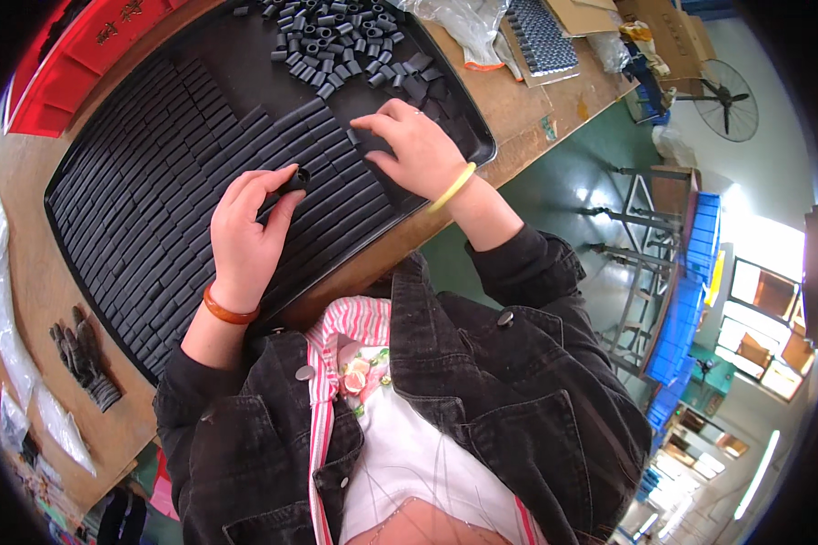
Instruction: The person assembles cylindrical parts by hand, placing them one by one into the grooves of an assembly tray.
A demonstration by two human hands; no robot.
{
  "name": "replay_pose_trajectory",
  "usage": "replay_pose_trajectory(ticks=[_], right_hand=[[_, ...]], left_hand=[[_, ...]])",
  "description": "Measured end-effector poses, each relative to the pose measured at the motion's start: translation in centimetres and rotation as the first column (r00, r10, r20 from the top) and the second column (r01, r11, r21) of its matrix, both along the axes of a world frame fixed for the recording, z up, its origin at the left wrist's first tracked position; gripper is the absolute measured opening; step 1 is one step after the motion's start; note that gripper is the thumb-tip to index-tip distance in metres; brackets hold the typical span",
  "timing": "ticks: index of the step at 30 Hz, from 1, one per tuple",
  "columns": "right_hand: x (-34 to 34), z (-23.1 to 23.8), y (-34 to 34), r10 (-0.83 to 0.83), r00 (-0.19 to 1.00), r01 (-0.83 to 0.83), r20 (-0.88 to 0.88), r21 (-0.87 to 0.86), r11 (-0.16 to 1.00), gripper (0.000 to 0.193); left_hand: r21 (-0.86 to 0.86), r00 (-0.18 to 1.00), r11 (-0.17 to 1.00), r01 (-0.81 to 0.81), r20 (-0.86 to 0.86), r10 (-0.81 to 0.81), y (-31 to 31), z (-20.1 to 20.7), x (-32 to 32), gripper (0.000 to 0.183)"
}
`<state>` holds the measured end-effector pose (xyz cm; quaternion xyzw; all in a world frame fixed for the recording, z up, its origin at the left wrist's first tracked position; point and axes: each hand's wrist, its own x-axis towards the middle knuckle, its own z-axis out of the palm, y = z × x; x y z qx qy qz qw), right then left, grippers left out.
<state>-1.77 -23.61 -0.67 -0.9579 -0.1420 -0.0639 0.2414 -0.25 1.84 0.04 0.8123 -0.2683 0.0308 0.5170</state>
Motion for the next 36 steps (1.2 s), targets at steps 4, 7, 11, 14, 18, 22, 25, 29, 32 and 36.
replay_pose_trajectory(ticks=[4, 7, 11, 14, 18, 22, 25, 29, 32, 36], right_hand=[[1.1, -1.0, 0.1, 0.017, 1.0, -0.017, 0.004, 0.016, 1.0, 0.032], [1.2, -1.0, -0.1, -0.054, 0.998, 0.058, -0.03, 0.16, 0.985, 0.024], [1.0, 0.5, -0.5, 0.157, 0.794, 0.592, -0.588, 0.806, 0.024, 0.027], [0.5, 1.1, -0.7, 0.314, 0.805, 0.581, -0.503, 0.776, -0.248, 0.025], [0.4, -0.1, -1.4, 0.294, 0.784, 0.591, -0.546, 0.802, -0.086, 0.022], [-0.1, -1.1, -0.9, -0.152, 0.866, 0.487, -0.476, 0.738, 0.466, 0.012], [-0.3, -1.9, 1.2, -0.291, 0.937, 0.332, -0.191, 0.747, 0.577, 0.011], [-0.6, -0.9, 1.8, -0.314, 0.949, 0.22, -0.005, 0.724, 0.653, 0.017], [-0.6, -0.8, 1.8, -0.322, 0.946, 0.208, 0.036, 0.693, 0.69, 0.015], [-0.7, -1.0, 1.7, -0.304, 0.947, 0.159, 0.103, 0.673, 0.722, 0.011]], left_hand=[[-0.002, 1.0, 1.0, 0.004, -0.004, -0.004, -0.1, 0.0, 0.1, 0.025], [-0.001, 1.0, 1.0, -0.009, 0.001, 0.009, 0.0, 0.1, 0.2, 0.025], [-0.003, 0.999, 0.999, -0.036, 0.008, 0.037, 0.2, -0.1, 0.1, 0.027], [-0.001, 0.999, 1.0, -0.029, 0.013, 0.029, 0.5, 0.5, 0.5, 0.027], [0.033, 0.998, 0.998, -0.058, -0.028, 0.059, 1.4, 2.5, 1.4, 0.025], [0.234, 0.996, 0.969, -0.078, 0.056, 0.067, 1.6, 4.1, 5.2, 0.02], [0.384, 0.911, 0.893, -0.236, 0.406, 0.066, 2.5, 2.7, 12.1, 0.02], [0.47, 0.801, 0.775, -0.422, 0.593, 0.076, 4.2, -0.7, 20.3, 0.019], [0.607, 0.797, 0.641, -0.47, 0.604, 0.012, 4.7, -2.1, 22.1, 0.019], [0.71, 0.797, 0.507, -0.489, 0.6, -0.071, 4.0, -2.5, 21.8, 0.027]])
